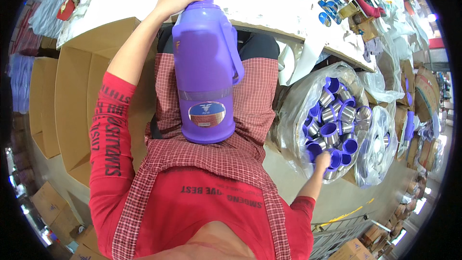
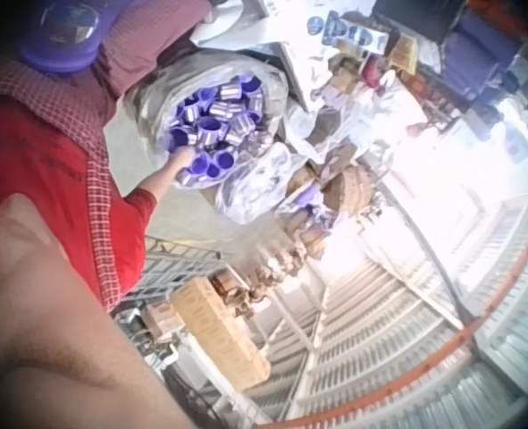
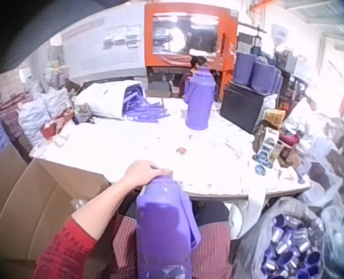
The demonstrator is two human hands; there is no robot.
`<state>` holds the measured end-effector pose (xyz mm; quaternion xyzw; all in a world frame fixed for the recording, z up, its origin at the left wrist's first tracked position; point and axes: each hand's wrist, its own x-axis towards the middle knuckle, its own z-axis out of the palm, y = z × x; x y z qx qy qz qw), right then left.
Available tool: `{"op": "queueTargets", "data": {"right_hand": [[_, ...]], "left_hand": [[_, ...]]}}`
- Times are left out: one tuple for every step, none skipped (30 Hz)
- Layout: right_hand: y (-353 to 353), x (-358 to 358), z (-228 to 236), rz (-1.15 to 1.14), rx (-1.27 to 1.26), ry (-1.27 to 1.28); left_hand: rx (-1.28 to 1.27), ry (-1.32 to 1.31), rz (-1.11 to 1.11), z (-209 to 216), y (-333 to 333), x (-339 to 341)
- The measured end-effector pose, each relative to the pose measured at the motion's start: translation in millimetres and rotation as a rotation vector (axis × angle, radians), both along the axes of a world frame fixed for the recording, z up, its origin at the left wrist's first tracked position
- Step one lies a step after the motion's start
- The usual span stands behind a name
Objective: The person assembles purple water jugs by inserting stainless steel inner containers, applying round stickers to the exterior, and wrapping each unit in plastic. They place the finished jugs into a cardboard box. The person also briefly handles a small jar with a white lid.
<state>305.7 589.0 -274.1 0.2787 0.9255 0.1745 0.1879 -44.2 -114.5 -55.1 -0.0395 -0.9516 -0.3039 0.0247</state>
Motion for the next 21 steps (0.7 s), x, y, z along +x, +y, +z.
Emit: {"op": "queueTargets", "data": {"right_hand": [[6, -5, 23, 0.01, 0.015, 0.111], [10, -14, 53, 0.033, -0.193, 0.267], [3, -32, 82, 0.053, -0.291, 0.427], [-10, -57, 113, 0.061, -0.543, 0.572], [-35, -91, 141, -0.033, -0.644, 0.626], [-67, -127, 168, 0.178, -0.799, 0.699], [-110, -169, 187, 0.136, -1.204, 0.899], [-156, -208, 206, 0.287, -1.272, 0.99], [-204, -250, 220, 0.482, -1.177, 1.074], [-252, -282, 230, 0.602, -1.082, 1.144], [-296, -311, 236, 0.69, -1.057, 1.151], [-336, -337, 242, 0.79, -1.105, 1.126], [-373, -354, 244, 0.969, -1.037, 1.167], [-401, -363, 246, 0.996, -1.145, 1.107], [-417, -367, 250, 0.947, -1.292, 0.962], [-431, -369, 253, 0.995, -1.436, 0.781], [-444, -371, 255, 0.895, -1.867, 0.551], [-453, -370, 255, 0.742, -2.198, 0.427], [-461, -371, 256, 0.81, -2.38, 0.409], [-466, -370, 255, 0.755, -2.541, 0.437], [-473, -371, 254, 0.749, -2.29, 0.529]], "left_hand": [[0.181, -0.081, -0.067, -2, -5, 3], [0.485, -0.172, -0.141, -5, -8, 5], [0.826, -0.193, -0.248, -9, -9, 7], [1.172, -0.251, -0.276, -14, -6, 7], [1.345, -0.305, -0.401, -19, -2, 7], [1.532, -0.45, -0.359, -23, 5, 7], [1.523, -0.464, -0.487, -27, 14, 5], [1.469, -0.547, -0.55, -28, 22, 3], [1.419, -0.497, -0.573, -28, 30, 1], [1.325, -0.454, -0.609, -26, 36, 0], [1.25, -0.403, -0.605, -22, 39, 0], [1.328, -0.421, -0.52, -17, 41, 1], [1.418, -0.428, -0.388, -10, 39, 3], [1.532, -0.45, -0.283, -4, 36, 6], [1.394, -0.396, -0.176, 2, 32, 9], [1.413, -0.439, -0.185, 6, 27, 12], [1.434, -0.491, -0.192, 9, 23, 13], [1.484, -0.545, -0.168, 10, 20, 15], [1.534, -0.573, -0.215, 10, 17, 14], [1.487, -0.438, -0.282, 8, 16, 13], [1.452, -0.323, -0.278, 6, 14, 11]]}}
